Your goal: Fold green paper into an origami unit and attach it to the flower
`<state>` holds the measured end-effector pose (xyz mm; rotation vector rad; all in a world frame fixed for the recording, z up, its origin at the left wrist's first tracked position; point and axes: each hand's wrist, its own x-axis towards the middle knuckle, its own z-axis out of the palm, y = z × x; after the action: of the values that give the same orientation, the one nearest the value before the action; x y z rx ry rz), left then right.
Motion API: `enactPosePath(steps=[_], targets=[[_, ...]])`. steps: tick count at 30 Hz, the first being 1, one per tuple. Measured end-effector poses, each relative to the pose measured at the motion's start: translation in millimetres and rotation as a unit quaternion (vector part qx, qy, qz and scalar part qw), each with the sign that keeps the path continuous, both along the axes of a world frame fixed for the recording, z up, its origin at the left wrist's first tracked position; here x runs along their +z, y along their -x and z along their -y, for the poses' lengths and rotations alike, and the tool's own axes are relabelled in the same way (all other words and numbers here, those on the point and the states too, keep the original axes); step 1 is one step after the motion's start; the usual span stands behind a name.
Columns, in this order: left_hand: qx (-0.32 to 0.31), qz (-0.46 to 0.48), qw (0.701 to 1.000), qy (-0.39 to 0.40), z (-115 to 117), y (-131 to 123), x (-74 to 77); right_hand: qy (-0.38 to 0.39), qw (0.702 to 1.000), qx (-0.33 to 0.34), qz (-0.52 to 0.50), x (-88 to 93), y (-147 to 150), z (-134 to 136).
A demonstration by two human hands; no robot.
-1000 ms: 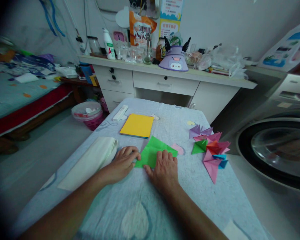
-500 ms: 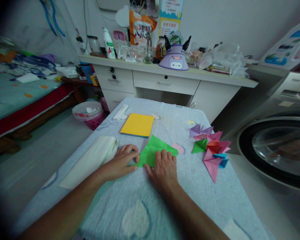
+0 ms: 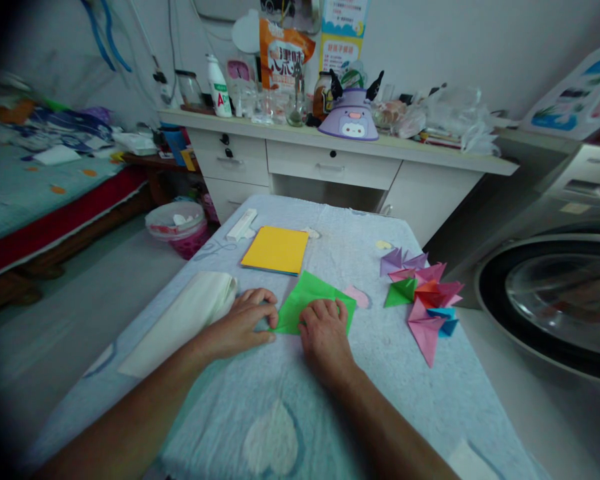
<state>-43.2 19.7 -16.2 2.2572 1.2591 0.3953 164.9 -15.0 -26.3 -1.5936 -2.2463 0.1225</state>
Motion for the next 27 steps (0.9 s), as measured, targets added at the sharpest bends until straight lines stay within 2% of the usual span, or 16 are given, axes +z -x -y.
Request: enactPosePath(steps=[12, 27], targets=[[0.015, -0.013, 1.0, 0.009, -1.0, -3.5, 6.5, 0.015, 1.0, -0.012, 0.0, 0.5, 1.3, -3.5], [0.04, -0.027, 0.998, -0.046, -0.1, -8.1, -1.9, 0.019, 1.0, -0.014, 0.007, -0.2, 1.4, -3.3]])
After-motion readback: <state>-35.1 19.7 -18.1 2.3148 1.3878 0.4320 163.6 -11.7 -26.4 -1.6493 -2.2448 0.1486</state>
